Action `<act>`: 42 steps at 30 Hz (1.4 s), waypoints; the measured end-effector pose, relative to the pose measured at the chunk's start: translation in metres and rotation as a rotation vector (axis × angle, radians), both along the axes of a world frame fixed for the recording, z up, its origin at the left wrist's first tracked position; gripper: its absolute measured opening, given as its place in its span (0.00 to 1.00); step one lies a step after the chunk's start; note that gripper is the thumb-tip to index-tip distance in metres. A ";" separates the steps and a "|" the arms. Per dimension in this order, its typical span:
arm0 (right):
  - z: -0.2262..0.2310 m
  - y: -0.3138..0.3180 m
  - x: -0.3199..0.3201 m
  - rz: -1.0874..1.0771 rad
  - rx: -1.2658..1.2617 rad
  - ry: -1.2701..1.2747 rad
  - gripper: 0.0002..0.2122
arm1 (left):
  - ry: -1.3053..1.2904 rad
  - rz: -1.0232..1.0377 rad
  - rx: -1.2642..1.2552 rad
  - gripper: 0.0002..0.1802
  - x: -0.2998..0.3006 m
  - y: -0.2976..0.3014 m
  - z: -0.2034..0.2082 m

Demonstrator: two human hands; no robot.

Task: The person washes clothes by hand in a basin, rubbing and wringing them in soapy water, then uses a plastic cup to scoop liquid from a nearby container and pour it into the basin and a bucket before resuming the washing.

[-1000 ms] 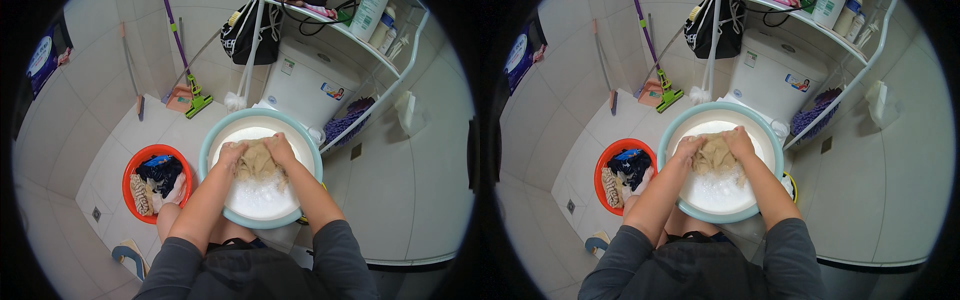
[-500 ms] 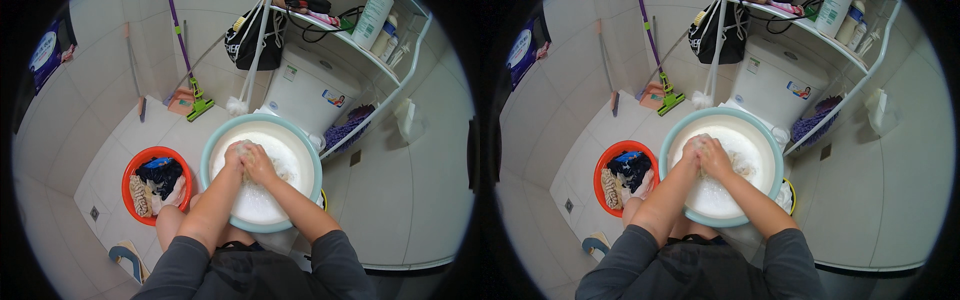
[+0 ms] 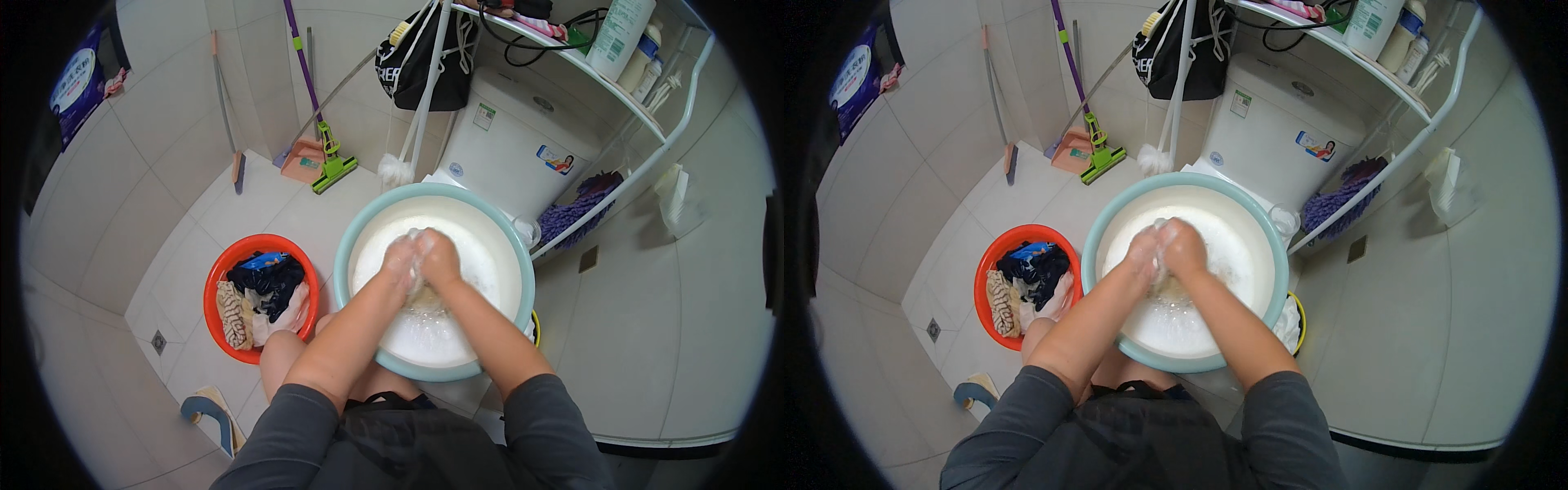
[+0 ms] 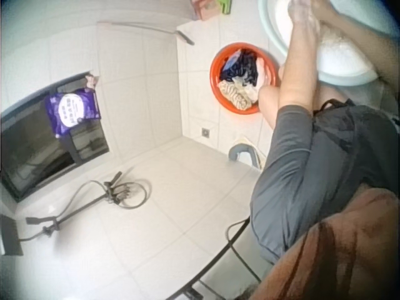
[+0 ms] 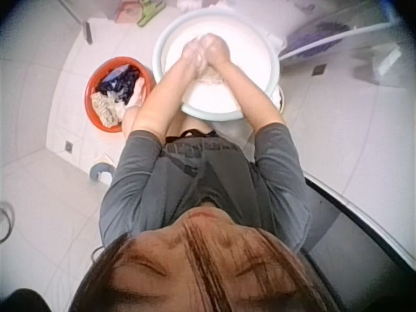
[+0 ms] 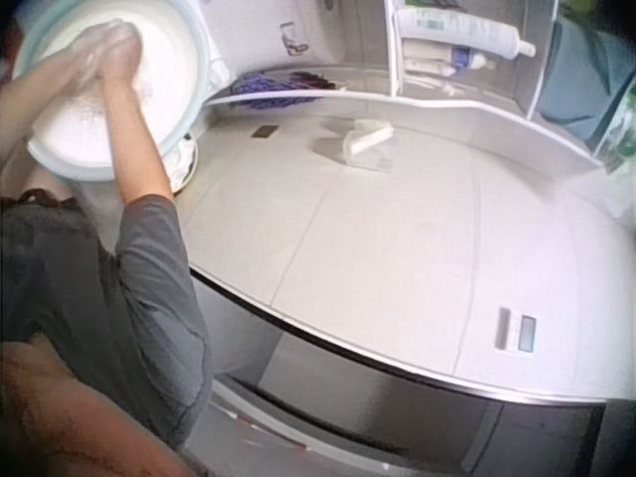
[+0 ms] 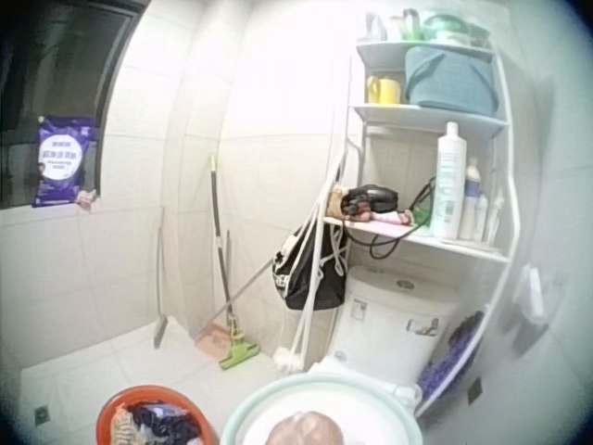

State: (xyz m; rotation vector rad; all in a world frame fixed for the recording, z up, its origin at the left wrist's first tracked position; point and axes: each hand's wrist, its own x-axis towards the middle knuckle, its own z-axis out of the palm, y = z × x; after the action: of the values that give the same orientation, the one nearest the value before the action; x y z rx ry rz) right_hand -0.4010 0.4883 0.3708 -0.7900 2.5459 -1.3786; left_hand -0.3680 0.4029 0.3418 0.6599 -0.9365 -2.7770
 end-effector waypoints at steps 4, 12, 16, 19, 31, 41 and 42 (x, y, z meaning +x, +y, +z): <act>-0.010 -0.003 -0.028 -0.170 0.276 0.077 0.13 | -0.219 -0.005 -0.044 0.16 -0.010 -0.009 -0.009; -0.049 0.016 -0.030 0.092 0.688 0.021 0.18 | -0.497 -0.011 -0.326 0.32 -0.013 -0.012 -0.021; -0.045 0.004 -0.031 -0.102 0.326 -0.097 0.17 | -0.523 0.059 -0.248 0.29 -0.019 -0.014 -0.029; -0.006 -0.007 0.008 -0.001 -0.015 0.083 0.13 | -0.250 -0.028 -0.017 0.24 -0.012 -0.029 -0.039; -0.006 0.006 -0.029 -0.145 0.313 0.021 0.18 | -0.256 -0.160 0.003 0.18 -0.007 -0.006 0.006; -0.023 0.032 -0.029 -0.074 0.213 -0.180 0.12 | -0.391 -0.096 -0.158 0.25 -0.008 -0.010 -0.030; -0.015 0.021 -0.017 -0.073 0.094 -0.187 0.11 | -0.359 -0.108 -0.126 0.22 -0.007 -0.010 -0.023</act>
State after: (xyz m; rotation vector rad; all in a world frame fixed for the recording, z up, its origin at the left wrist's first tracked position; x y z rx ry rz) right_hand -0.4180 0.5096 0.3560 -0.5313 2.4944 -1.2763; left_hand -0.3746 0.3930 0.3185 1.1437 -1.2343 -2.7095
